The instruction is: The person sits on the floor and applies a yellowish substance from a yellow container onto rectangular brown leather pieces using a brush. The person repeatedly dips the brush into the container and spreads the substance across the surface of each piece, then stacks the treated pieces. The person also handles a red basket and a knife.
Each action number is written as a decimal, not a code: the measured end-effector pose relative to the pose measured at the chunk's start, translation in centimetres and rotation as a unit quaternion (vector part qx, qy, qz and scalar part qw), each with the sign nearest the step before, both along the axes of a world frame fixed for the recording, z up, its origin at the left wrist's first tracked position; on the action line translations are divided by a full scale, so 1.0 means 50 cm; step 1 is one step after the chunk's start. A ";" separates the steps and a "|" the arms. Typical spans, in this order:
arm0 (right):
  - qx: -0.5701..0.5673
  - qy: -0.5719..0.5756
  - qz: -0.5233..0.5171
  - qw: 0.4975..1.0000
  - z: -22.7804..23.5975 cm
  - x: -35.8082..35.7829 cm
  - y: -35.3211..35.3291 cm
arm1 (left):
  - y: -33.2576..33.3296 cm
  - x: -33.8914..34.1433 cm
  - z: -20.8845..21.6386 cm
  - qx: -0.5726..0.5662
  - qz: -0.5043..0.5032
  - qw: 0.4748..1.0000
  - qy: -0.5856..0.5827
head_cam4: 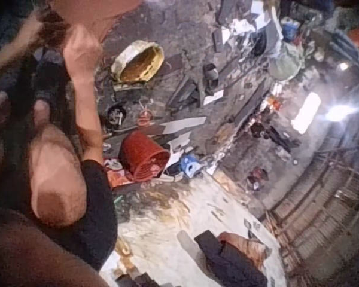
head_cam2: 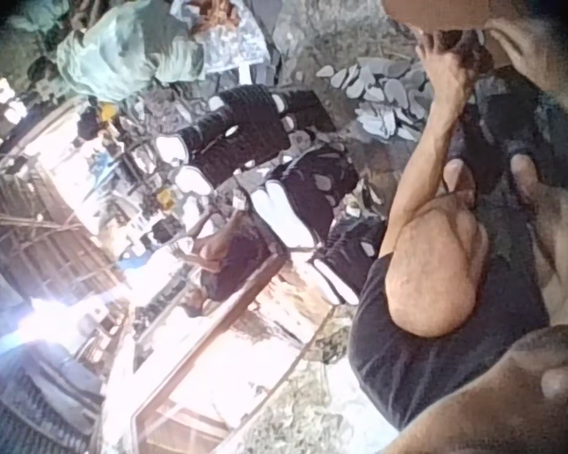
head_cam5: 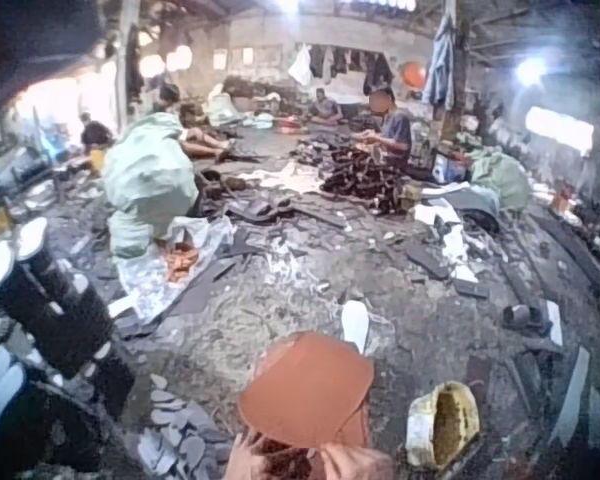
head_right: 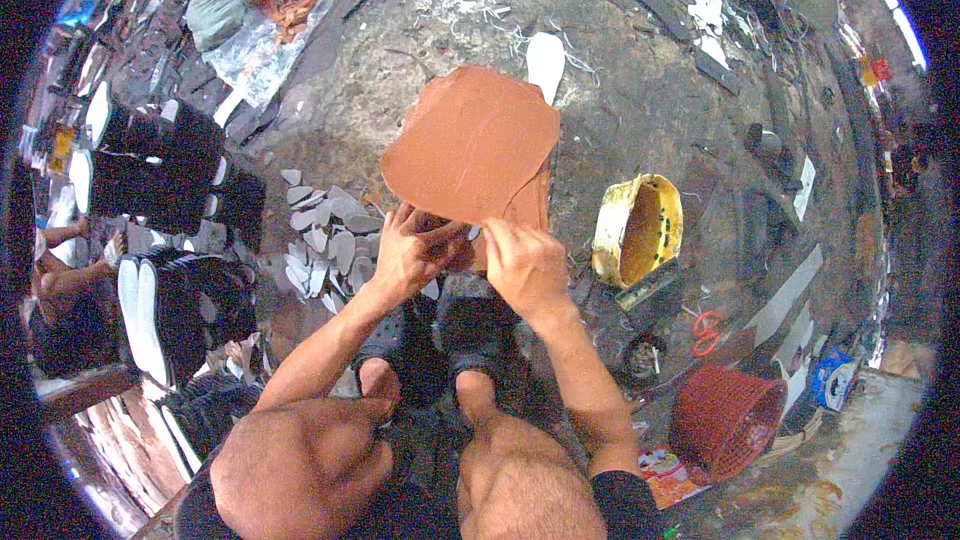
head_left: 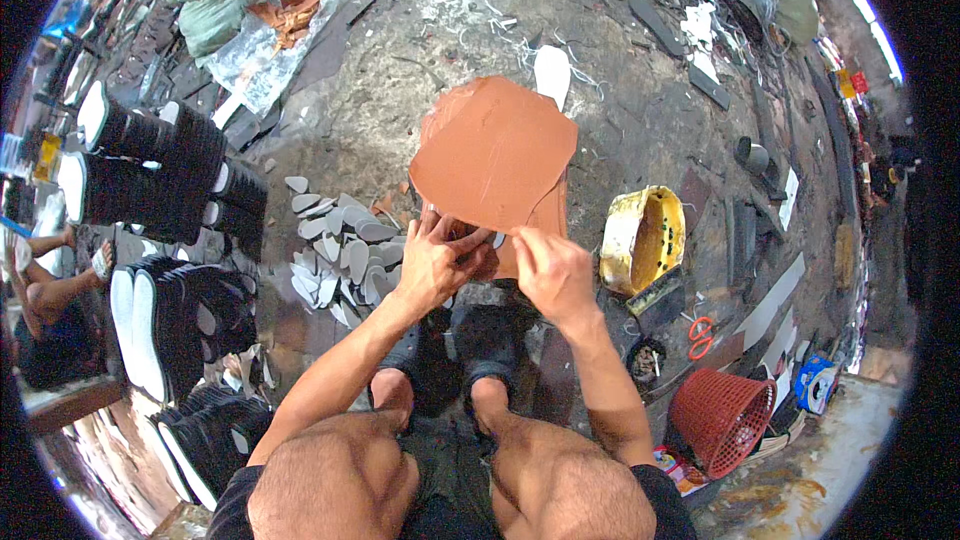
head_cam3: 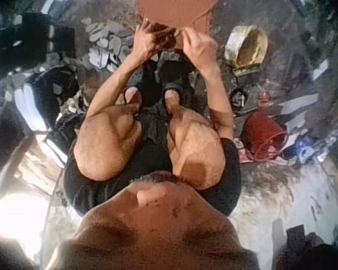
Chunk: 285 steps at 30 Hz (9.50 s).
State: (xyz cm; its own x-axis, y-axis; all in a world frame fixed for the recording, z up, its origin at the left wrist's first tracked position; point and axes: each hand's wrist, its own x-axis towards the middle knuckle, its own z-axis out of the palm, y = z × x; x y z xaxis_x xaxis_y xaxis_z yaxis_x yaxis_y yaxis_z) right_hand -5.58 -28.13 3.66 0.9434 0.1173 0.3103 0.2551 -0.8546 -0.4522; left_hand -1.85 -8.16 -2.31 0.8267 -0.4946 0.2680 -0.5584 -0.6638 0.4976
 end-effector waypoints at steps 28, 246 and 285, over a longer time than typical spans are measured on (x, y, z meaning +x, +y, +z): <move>-0.101 0.037 0.036 0.994 0.013 -0.022 0.048 | 0.029 0.054 0.013 -0.210 0.271 0.932 0.118; -0.168 0.011 0.180 0.969 -0.046 0.037 -0.091 | 0.010 0.001 0.107 -0.522 0.107 0.676 0.509; 0.011 0.053 0.030 0.998 -0.003 0.032 -0.008 | -0.005 -0.012 -0.016 -0.031 0.026 0.997 -0.060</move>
